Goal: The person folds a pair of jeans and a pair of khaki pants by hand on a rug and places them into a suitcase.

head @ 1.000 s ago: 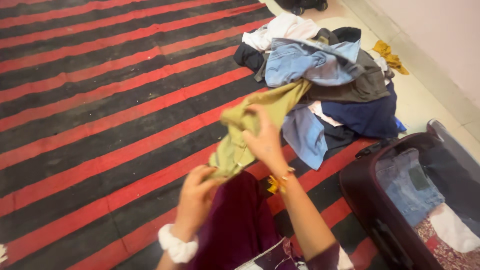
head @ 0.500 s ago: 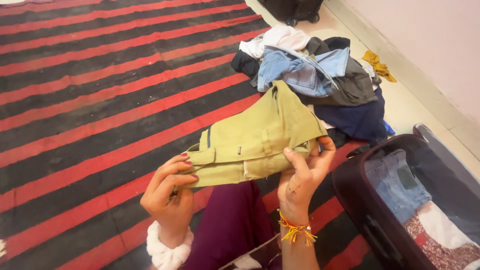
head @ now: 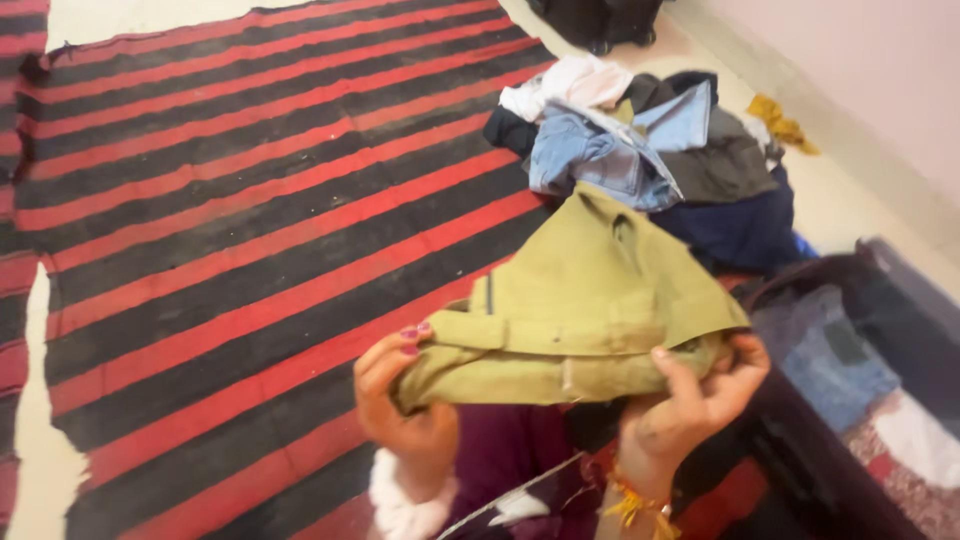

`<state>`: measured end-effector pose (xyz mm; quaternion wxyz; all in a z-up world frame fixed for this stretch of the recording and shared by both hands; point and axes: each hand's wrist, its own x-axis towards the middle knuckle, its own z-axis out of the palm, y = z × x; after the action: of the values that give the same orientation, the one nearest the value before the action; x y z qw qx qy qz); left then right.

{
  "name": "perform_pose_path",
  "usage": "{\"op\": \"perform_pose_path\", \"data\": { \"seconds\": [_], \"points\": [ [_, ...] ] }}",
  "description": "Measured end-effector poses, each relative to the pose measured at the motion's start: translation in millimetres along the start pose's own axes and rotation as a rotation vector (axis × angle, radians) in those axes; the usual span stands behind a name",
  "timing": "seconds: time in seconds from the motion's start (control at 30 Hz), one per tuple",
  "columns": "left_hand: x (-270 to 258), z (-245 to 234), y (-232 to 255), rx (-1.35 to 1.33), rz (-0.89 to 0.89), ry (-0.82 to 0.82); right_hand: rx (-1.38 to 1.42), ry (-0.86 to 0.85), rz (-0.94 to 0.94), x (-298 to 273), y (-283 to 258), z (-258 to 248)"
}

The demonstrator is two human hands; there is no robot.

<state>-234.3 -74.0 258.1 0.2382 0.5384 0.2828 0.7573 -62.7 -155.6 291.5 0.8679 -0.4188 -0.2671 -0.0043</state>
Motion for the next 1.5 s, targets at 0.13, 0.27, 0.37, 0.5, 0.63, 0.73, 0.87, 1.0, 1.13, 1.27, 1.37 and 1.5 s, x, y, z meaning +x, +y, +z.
{"op": "perform_pose_path", "data": {
  "seconds": [0.13, 0.27, 0.37, 0.5, 0.63, 0.73, 0.87, 1.0, 1.13, 1.27, 1.37, 1.5],
  "points": [
    [-20.1, 7.6, -12.1, -0.338, -0.238, -0.01, -0.041, 0.05, 0.019, -2.2, 12.7, -26.6],
    [-22.2, 3.1, -17.3, -0.276, -0.285, -0.032, -0.227, -0.066, -0.034, -3.9, 22.7, -50.3],
    [-21.3, 0.8, -12.4, -0.148, -0.217, -0.138, -0.579, -0.226, 0.018, 0.9, 30.3, -80.1],
    [-21.7, 1.5, -2.6, -0.111, -0.205, -0.297, -0.915, -0.305, 0.445, 0.4, 50.2, -123.8],
    [-26.9, -0.7, -0.2, -0.127, -0.139, -0.394, -0.855, -0.344, 0.63, -2.7, 70.3, -162.8],
    [-31.8, -3.6, -0.6, -0.135, -0.112, -0.436, -1.298, -0.559, -0.105, -8.3, 91.5, -177.8],
    [-35.7, -7.8, -10.5, -0.219, -0.187, -0.328, -0.794, -0.444, 0.624, -28.8, 123.0, -172.0],
    [-42.5, -6.6, -37.9, 0.003, -0.097, -0.178, -0.717, -0.434, 0.601, -37.9, 141.1, -157.1],
    [-43.5, 7.4, -102.6, -0.529, -0.831, -0.146, -0.548, -0.114, 0.695, 14.2, 149.6, -144.2],
    [-38.7, 39.9, -144.5, -0.721, -1.087, -0.087, -0.328, -0.126, 0.194, 73.8, 124.6, -117.2],
    [-24.1, 67.0, -149.7, -0.851, -1.103, -0.02, -0.178, 0.029, 0.19, 95.7, 56.0, -109.5],
    [-44.7, 105.7, -155.0, -1.023, -0.944, -0.011, -0.272, -0.137, -0.022, 82.3, 17.2, -132.5]
  ]
}}
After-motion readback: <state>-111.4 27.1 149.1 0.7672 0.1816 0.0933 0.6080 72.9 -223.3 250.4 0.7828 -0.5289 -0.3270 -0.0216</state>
